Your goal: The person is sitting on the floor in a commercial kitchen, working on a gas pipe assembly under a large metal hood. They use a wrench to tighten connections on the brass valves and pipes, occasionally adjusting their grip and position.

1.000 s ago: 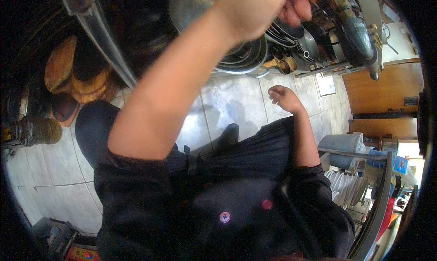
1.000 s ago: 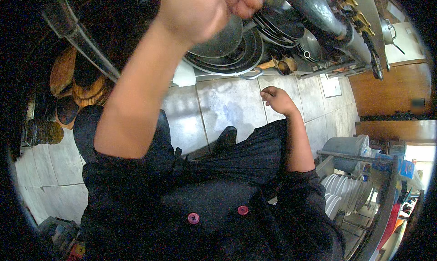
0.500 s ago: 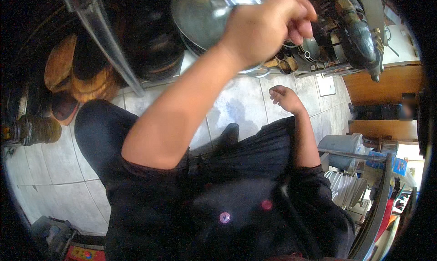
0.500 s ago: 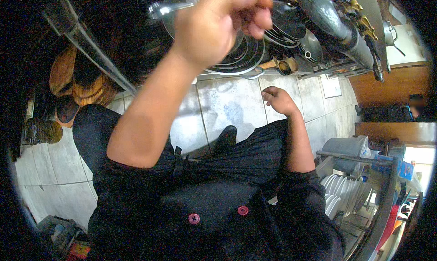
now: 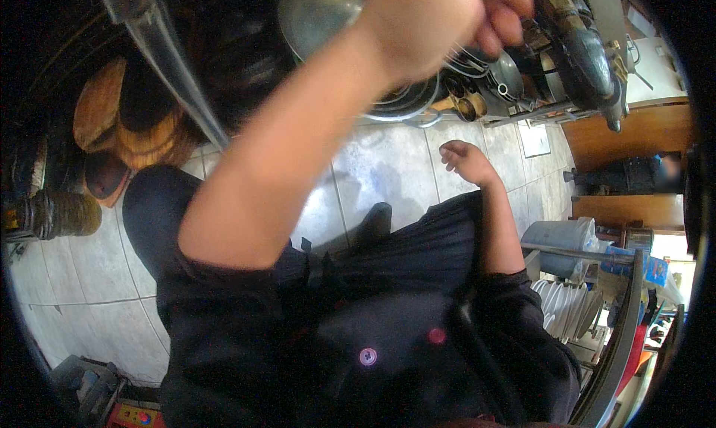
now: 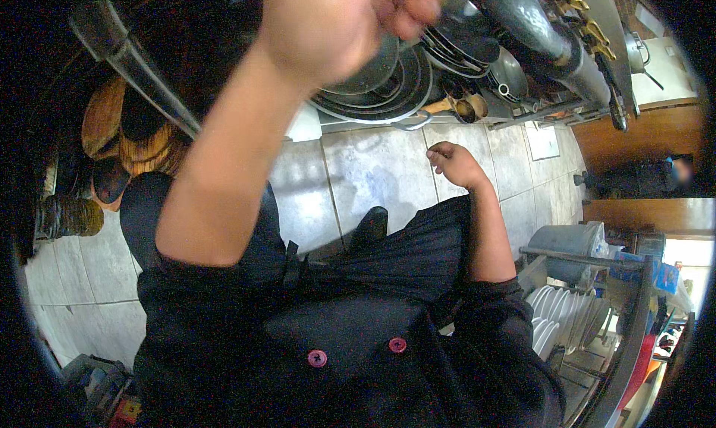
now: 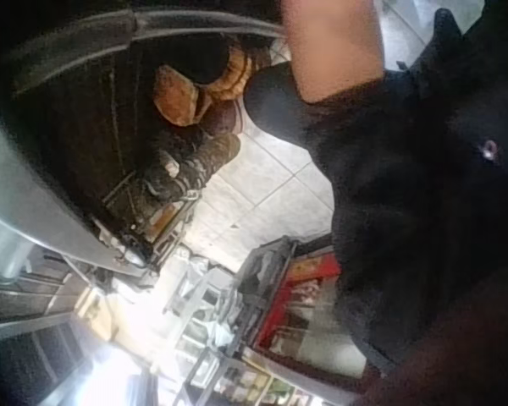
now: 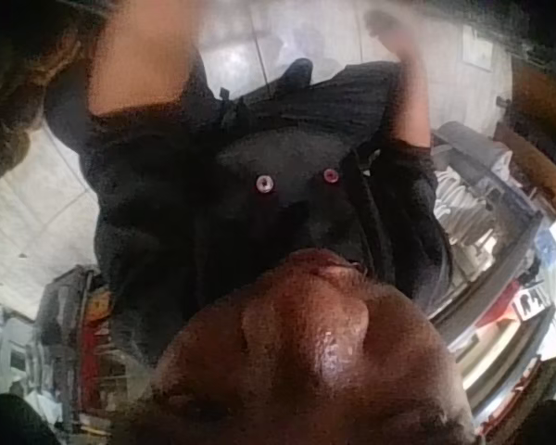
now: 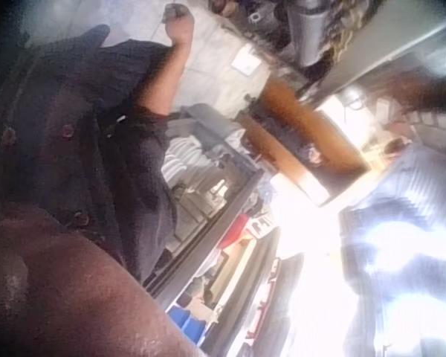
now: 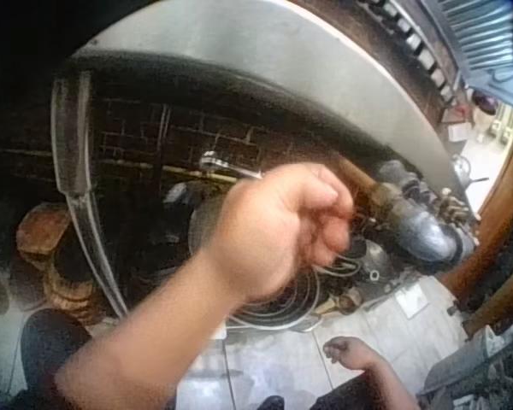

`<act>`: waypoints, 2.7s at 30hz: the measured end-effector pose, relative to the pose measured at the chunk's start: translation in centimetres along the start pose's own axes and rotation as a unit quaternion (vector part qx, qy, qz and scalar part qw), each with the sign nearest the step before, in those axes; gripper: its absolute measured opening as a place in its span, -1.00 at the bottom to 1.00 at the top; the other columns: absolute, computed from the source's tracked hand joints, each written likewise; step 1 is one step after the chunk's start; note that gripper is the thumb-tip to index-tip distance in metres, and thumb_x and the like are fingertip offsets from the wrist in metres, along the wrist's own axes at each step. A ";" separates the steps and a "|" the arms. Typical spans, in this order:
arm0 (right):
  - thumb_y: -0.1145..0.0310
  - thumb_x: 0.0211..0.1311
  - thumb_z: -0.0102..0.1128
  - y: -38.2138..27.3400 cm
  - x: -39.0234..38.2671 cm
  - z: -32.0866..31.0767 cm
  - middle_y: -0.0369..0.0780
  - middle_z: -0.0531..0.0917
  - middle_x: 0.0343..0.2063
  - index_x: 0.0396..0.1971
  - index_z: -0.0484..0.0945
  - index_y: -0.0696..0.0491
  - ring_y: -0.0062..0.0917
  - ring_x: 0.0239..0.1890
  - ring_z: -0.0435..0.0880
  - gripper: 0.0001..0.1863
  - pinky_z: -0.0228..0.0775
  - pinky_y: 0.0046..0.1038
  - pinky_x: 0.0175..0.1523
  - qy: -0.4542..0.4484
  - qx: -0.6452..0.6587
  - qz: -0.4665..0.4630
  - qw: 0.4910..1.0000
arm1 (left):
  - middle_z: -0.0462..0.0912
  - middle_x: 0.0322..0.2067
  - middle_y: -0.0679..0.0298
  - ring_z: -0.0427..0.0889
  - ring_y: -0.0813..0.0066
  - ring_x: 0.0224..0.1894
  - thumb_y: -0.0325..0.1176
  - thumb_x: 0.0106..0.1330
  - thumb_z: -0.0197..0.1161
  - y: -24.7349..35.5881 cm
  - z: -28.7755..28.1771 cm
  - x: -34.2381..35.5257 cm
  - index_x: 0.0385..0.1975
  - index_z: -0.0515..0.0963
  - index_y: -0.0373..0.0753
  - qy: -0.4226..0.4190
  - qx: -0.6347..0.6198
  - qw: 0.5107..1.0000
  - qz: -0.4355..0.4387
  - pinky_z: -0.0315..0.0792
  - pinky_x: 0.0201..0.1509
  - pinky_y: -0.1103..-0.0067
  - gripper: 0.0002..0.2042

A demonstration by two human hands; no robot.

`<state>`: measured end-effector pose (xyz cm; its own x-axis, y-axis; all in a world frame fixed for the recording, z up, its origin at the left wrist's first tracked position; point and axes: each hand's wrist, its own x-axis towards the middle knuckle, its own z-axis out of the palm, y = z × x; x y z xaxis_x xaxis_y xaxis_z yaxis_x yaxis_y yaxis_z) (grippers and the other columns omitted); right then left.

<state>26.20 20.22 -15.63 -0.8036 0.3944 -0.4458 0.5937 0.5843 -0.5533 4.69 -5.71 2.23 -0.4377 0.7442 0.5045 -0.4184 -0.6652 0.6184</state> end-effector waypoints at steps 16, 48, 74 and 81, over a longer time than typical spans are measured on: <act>0.22 0.25 0.13 -0.8 0.2 0.3 -0.16 0.64 -0.40 -0.14 0.54 0.28 -0.56 -0.48 0.55 -0.61 0.44 -0.48 -0.27 0.001 -0.012 0.007 1.000 | 0.53 -0.57 0.18 0.49 0.51 -0.57 -0.46 0.23 -0.09 -2.6 0.3 -2.6 -0.40 0.47 -0.41 0.017 0.133 0.984 0.117 0.40 -0.50 0.64 -0.81; 0.23 0.20 0.16 -1.4 0.7 -0.1 -0.13 0.67 -0.34 -0.14 0.56 0.20 -0.49 -0.41 0.62 -0.64 0.47 -0.39 -0.21 -0.012 -0.120 -0.059 0.991 | 0.54 -0.66 0.08 0.59 0.16 -0.59 -0.55 0.04 0.07 -5.6 4.5 -1.7 -0.64 0.47 -0.31 0.131 0.322 0.807 0.477 0.48 -0.49 0.43 -0.92; 0.36 0.23 -0.14 -12.2 16.5 25.6 0.06 0.43 0.07 0.14 0.37 0.09 -0.06 0.12 0.42 -0.55 0.31 -0.05 0.13 0.134 -0.208 -0.339 0.908 | 0.65 -0.29 0.18 0.62 0.45 -0.36 0.05 0.48 -0.39 2.6 -7.3 -12.8 0.09 0.40 -0.38 0.148 0.391 0.881 -0.219 0.45 -0.18 0.51 -0.39; 0.29 0.31 -0.20 -11.7 16.6 22.6 -0.02 0.45 0.11 0.06 0.42 0.05 -0.21 0.10 0.49 -0.62 0.29 -0.19 0.19 0.099 -0.085 -0.256 0.958 | 0.63 -0.39 0.30 0.56 0.55 -0.42 -0.01 0.50 -0.37 -0.5 -6.4 -7.4 0.06 0.45 -0.34 0.080 0.331 0.902 -0.265 0.45 -0.22 0.59 -0.44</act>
<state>6.88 3.93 -32.45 -0.9899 0.1418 0.0057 0.1170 0.8380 -0.5330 3.07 -11.29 -5.67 -0.4470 0.8940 -0.0294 -0.0591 0.0032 0.9982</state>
